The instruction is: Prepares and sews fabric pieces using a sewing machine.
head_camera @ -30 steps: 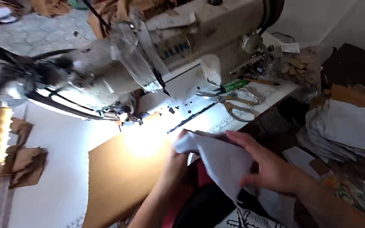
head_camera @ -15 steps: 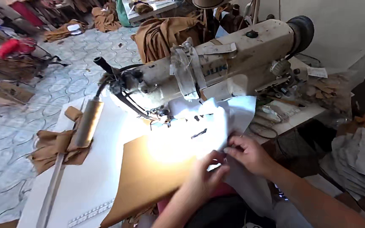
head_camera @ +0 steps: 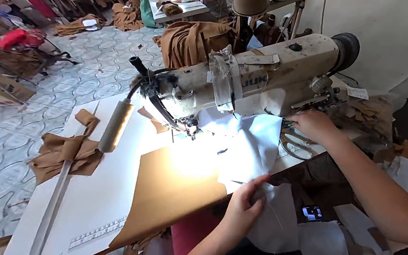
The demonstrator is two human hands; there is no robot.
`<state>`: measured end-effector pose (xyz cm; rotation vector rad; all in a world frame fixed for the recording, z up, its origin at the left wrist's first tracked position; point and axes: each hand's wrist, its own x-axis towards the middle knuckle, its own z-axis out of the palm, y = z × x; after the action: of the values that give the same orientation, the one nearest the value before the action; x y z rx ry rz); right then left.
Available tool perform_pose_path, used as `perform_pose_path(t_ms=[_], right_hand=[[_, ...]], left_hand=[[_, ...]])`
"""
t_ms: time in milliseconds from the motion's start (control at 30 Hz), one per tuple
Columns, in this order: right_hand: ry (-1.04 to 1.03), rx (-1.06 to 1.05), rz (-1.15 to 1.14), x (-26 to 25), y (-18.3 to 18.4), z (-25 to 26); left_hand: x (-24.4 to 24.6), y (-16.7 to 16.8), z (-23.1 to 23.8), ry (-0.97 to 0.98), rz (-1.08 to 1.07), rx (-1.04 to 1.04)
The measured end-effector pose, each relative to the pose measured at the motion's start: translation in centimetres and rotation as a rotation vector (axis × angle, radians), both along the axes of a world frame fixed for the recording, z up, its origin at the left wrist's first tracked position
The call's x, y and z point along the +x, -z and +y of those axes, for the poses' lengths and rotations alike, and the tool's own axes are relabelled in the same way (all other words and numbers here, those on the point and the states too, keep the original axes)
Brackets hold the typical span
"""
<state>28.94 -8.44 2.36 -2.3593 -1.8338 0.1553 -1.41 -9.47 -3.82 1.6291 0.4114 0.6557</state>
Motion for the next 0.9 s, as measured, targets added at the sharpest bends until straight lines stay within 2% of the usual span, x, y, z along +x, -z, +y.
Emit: perform_pose_path(t_ms=[67,200,367,467,567,633,700,767,833,900], right_hand=[[-0.002,-0.074,-0.006,0.0,0.3,0.5],[-0.013,-0.059,0.015,0.2,0.5,1.1],[-0.056,-0.051,-0.043,0.6,0.9,1.5],[-0.007,0.120,-0.055,0.9,0.6,-0.3],[0.019,0.485,-0.042,0.3,0.9,-4.3],[-0.018,0.599,0.103,-2.3,1.4,-7.1],[-0.168,0.464,0.357,-5.8,2.1,-9.2],[-0.336,0.291,0.436,-8.3,2.4,-9.8],[-0.416,0.281,0.334,-9.2,3.1,-9.6],[-0.420,0.390,0.113,-9.4,4.0,-9.3]], left_hand=[[-0.1,-0.1,-0.2,0.009,-0.017,-0.069],[-0.2,0.5,-0.5,-0.042,-0.096,-0.234],[-0.1,1.0,-1.1,-0.047,-0.050,-0.180],[-0.3,0.9,-1.2,-0.050,0.000,-0.151],[-0.6,1.1,-0.8,-0.046,-0.004,-0.153],[-0.4,0.9,-0.4,-0.044,-0.006,-0.184],[-0.1,0.4,-0.2,-0.025,0.018,-0.240],[0.2,0.0,0.1,-0.010,0.021,-0.281],[0.4,-0.3,0.2,-0.005,0.018,-0.296],[0.3,-0.5,0.2,-0.005,0.019,-0.303]])
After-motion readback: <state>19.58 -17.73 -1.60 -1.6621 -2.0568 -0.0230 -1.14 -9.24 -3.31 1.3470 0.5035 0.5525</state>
